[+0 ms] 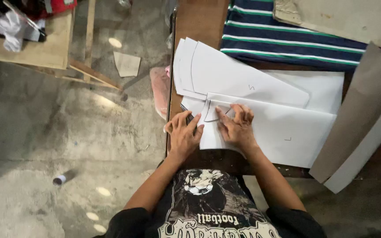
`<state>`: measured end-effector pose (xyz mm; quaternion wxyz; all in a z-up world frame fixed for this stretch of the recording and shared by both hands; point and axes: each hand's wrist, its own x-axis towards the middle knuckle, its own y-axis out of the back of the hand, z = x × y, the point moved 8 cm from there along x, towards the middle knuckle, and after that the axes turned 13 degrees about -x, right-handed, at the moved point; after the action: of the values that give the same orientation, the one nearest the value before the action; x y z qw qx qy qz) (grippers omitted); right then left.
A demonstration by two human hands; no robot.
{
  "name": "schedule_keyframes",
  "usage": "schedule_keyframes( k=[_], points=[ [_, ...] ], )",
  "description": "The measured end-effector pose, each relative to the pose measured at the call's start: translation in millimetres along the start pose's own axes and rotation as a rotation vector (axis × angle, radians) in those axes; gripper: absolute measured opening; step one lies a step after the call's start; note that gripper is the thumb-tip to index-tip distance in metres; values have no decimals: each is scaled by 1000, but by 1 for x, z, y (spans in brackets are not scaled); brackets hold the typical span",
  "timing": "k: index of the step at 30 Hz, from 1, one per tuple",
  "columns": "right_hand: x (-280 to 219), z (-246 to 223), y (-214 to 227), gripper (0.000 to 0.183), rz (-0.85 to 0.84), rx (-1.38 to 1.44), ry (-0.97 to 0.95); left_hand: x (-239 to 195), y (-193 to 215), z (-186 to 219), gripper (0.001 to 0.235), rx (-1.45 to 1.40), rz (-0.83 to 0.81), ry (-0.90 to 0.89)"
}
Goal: The person is cutting out paper patterns and arranging them on a larger board to prepare for clothing production.
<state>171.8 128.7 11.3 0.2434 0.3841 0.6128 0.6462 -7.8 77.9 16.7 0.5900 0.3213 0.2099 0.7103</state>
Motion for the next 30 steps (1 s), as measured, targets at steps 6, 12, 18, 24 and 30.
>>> schedule_keyframes(
  k=[6, 12, 18, 24, 30],
  points=[
    [17, 12, 6, 53, -118, -33, -102, 11, -9, -2, 48, 31, -89, 44],
    [19, 50, 0, 52, -72, -54, -136, 12, -11, 0, 53, 47, -78, 59],
    [32, 53, 4, 52, -92, -49, -196, 55, -18, 19, 45, 55, -130, -102],
    [33, 55, -5, 53, -84, -56, -243, 60, -52, 19, 52, 83, -286, -110],
    [33, 54, -13, 51, -138, -130, -233, 63, -47, 25, 55, 115, -284, -143]
  ],
)
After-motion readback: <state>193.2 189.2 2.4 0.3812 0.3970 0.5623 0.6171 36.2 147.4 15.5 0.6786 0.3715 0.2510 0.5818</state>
